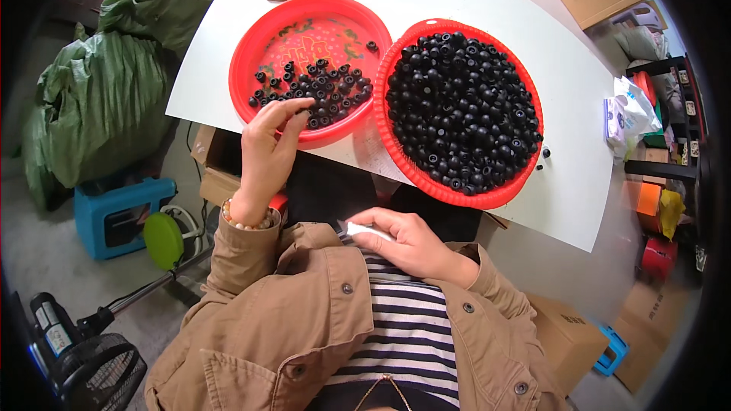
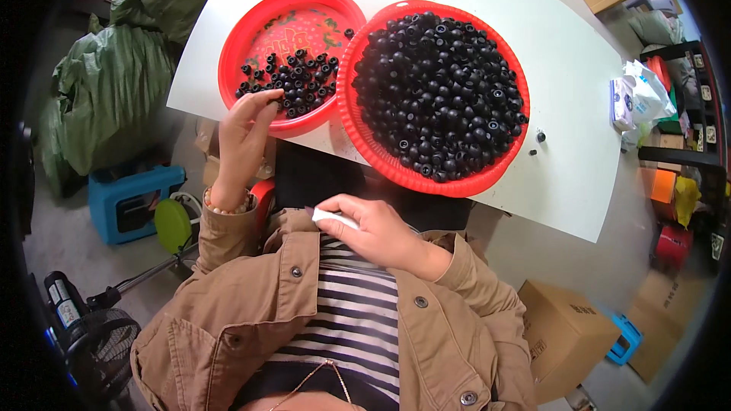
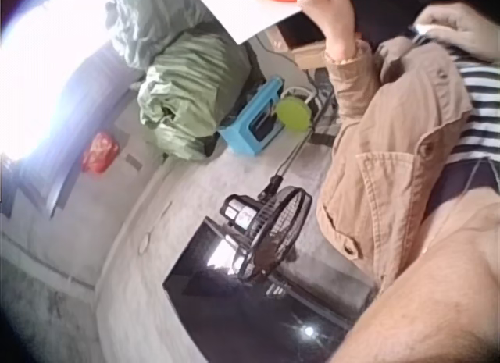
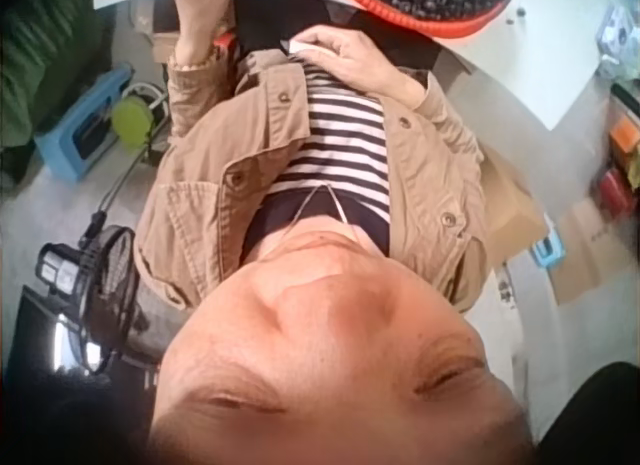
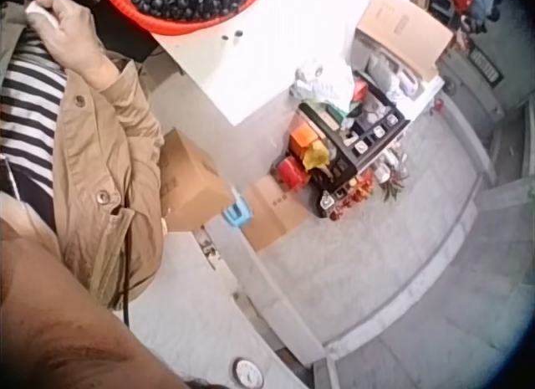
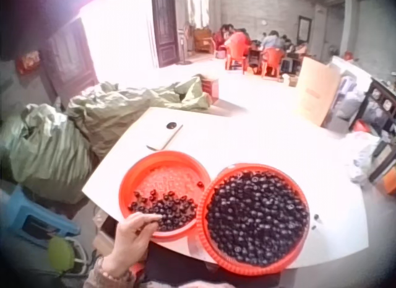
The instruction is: Sorting and cleaning berries by removing stems and placing them into a separate bowl.
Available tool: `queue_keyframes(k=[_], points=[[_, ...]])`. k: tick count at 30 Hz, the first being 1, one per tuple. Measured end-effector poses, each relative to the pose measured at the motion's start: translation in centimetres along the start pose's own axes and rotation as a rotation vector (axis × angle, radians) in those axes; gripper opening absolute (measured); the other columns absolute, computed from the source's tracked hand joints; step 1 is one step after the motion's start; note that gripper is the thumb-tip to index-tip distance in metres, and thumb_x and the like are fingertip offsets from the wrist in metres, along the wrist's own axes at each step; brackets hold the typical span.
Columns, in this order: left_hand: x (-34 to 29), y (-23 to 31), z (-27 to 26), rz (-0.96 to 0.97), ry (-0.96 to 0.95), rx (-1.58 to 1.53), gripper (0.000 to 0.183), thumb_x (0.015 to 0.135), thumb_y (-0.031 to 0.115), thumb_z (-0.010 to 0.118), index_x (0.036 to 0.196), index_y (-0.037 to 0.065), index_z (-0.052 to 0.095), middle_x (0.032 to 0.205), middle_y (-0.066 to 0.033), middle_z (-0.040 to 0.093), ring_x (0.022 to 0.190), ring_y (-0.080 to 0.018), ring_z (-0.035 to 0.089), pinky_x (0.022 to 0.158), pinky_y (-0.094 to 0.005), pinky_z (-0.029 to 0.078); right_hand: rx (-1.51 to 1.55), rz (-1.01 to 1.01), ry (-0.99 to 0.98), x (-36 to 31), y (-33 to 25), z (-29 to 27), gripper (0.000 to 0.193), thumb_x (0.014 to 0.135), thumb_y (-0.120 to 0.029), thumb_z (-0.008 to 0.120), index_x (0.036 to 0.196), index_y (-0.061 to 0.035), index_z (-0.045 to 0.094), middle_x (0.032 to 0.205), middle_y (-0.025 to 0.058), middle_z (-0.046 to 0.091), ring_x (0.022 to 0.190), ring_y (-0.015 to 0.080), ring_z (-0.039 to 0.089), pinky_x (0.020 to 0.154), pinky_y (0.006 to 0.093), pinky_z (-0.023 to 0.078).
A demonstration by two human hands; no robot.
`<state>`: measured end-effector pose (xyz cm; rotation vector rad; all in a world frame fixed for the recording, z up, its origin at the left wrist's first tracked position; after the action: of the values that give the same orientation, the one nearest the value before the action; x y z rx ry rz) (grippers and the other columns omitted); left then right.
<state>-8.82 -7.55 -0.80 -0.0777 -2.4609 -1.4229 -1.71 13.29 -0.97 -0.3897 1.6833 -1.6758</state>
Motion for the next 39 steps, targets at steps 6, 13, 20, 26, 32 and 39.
queue_keyframes(k=[6,13,20,26,32,39], points=[[2.0,-1.1,0.0,-0.065,0.047,0.292,0.019,0.074,0.007,0.064,0.093,0.002,0.062,0.063,-0.0067,0.053,0.055,-0.0134,0.051,0.053,-0.0256,0.042,0.004,0.083,-0.021,-0.2,1.0,-0.6,0.027,0.087,-0.025,0.054,0.101,-0.0026,0.058,0.087,0.0075,0.064,0.08,0.0134,0.061,0.072,0.0269,0.046],[2.4,-2.3,-1.1,-0.121,0.092,0.379,0.019,0.076,0.003,0.061,0.094,0.002,0.062,0.074,-0.0101,0.061,0.067,-0.0164,0.06,0.063,-0.0266,0.047,0.0,0.053,-0.003,-0.5,2.2,-1.2,0.026,0.087,-0.025,0.055,0.1,-0.0026,0.058,0.087,0.0081,0.064,0.08,0.0141,0.061,0.072,0.0275,0.046],[2.5,1.7,0.1,-0.006,0.087,0.197,0.017,0.074,0.001,0.062,0.091,0.001,0.064,0.08,-0.0107,0.062,0.071,-0.0165,0.059,0.063,-0.0269,0.047,-0.007,0.05,0.001,-0.3,2.9,-1.4,0.026,0.086,-0.025,0.054,0.101,-0.0031,0.058,0.087,0.0097,0.064,0.08,0.0182,0.062,0.072,0.0294,0.046],[2.9,8.4,4.9,0.457,-0.159,0.225,0.017,0.062,0.001,0.068,0.079,0.004,0.064,0.074,-0.0071,0.059,0.074,-0.0229,0.054,0.07,-0.0324,0.042,-0.103,0.046,-0.017,-0.3,2.7,-1.7,0.027,0.087,-0.025,0.052,0.103,-0.0034,0.057,0.089,0.0069,0.062,0.078,0.0135,0.057,0.071,0.0265,0.044],[2.7,9.7,9.6,0.541,-0.596,0.27,0.017,0.061,0.004,0.067,0.077,0.004,0.063,0.072,-0.0044,0.054,0.075,-0.0238,0.05,0.069,-0.0342,0.04,-0.097,0.045,-0.024,-0.4,2.5,-1.8,0.03,0.088,-0.027,0.052,0.105,-0.0033,0.057,0.09,0.0063,0.061,0.08,0.0118,0.057,0.073,0.0255,0.044],[2.6,9.0,11.2,0.534,-0.663,0.373,0.019,0.063,0.002,0.065,0.082,0.005,0.061,0.075,-0.0056,0.054,0.078,-0.0254,0.051,0.069,-0.0355,0.039,-0.071,0.002,0.016,-0.5,2.5,-1.9,0.031,0.086,-0.032,0.052,0.099,-0.0042,0.059,0.091,0.0126,0.061,0.085,0.0256,0.06,0.074,0.0325,0.045]])
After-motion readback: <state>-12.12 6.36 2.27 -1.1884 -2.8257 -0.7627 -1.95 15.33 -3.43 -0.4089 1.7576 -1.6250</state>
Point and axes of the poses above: each hand's wrist, its own x-axis towards the middle knuckle, its own z-axis out of the palm, y = z × x, the point moved 2 cm from there along x, towards the middle knuckle
